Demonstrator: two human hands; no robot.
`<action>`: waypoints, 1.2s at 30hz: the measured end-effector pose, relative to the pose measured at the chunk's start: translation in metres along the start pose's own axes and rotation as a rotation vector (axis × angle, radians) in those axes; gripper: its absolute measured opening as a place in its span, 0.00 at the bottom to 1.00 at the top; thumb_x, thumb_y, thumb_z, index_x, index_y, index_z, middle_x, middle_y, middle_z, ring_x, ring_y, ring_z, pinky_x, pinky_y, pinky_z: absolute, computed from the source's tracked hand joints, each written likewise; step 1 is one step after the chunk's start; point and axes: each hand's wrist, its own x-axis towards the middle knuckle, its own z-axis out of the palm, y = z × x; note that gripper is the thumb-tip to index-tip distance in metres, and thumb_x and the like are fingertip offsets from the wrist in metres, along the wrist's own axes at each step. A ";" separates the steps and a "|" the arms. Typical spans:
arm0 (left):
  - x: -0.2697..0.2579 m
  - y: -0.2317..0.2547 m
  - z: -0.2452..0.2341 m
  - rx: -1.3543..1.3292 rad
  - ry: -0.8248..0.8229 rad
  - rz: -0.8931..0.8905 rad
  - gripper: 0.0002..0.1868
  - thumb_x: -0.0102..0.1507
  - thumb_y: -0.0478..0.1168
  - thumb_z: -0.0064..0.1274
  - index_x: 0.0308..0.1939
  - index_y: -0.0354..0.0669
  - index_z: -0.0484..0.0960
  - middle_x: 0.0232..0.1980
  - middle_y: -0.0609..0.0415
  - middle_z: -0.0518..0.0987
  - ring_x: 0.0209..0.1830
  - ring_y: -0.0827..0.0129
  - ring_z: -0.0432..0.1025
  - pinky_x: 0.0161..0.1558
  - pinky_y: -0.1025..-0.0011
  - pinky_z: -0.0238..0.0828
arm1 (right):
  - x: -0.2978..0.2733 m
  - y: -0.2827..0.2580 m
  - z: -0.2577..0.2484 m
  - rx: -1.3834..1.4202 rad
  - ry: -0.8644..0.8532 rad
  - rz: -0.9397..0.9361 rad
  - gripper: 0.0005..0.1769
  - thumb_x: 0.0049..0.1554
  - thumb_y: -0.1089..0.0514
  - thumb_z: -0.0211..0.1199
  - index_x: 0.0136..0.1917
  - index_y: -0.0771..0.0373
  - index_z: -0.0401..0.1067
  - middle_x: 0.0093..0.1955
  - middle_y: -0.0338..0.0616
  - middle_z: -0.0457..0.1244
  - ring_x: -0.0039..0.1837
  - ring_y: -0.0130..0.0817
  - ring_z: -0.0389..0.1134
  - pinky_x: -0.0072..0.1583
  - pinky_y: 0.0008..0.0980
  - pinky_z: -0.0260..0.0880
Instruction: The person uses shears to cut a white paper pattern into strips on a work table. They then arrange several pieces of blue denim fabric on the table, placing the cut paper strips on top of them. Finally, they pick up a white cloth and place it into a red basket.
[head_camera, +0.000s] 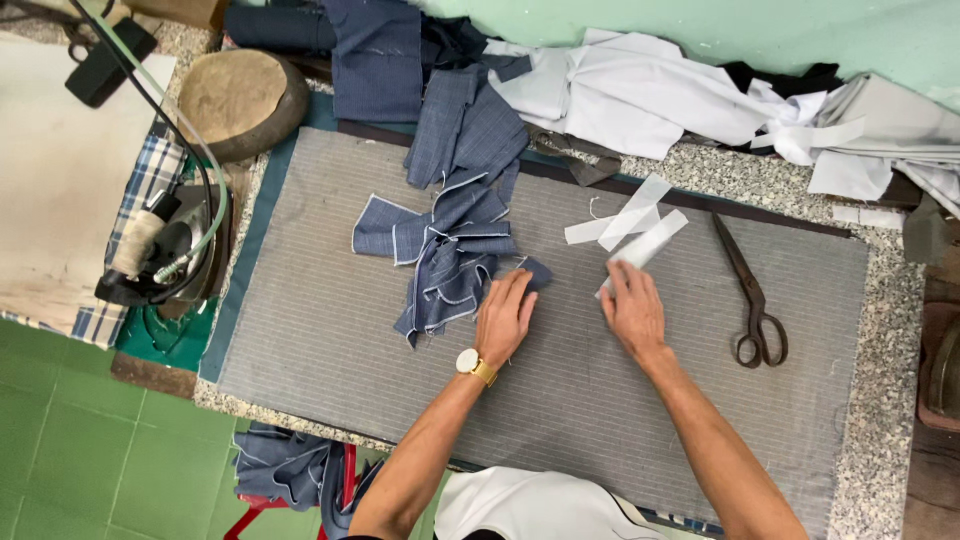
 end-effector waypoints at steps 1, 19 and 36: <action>0.006 0.002 -0.011 0.000 -0.001 0.007 0.14 0.68 0.40 0.55 0.56 0.45 0.80 0.55 0.48 0.79 0.50 0.56 0.76 0.47 0.66 0.75 | 0.006 0.002 -0.006 -0.001 0.006 0.004 0.25 0.59 0.51 0.62 0.69 0.58 0.72 0.64 0.51 0.64 0.64 0.48 0.67 0.63 0.42 0.69; 0.006 -0.166 -0.074 0.120 0.049 -0.535 0.08 0.63 0.46 0.63 0.36 0.47 0.87 0.32 0.44 0.81 0.38 0.44 0.78 0.42 0.54 0.72 | -0.058 0.012 -0.022 0.429 0.010 0.352 0.25 0.55 0.57 0.66 0.66 0.55 0.74 0.66 0.48 0.63 0.69 0.49 0.65 0.70 0.46 0.63; 0.001 0.011 -0.068 -0.900 -0.301 -0.744 0.04 0.66 0.39 0.57 0.44 0.49 0.83 0.30 0.61 0.80 0.29 0.76 0.76 0.30 0.76 0.77 | -0.058 -0.028 -0.106 1.681 -0.398 0.573 0.28 0.66 0.48 0.52 0.74 0.63 0.62 0.74 0.59 0.58 0.67 0.56 0.68 0.62 0.48 0.75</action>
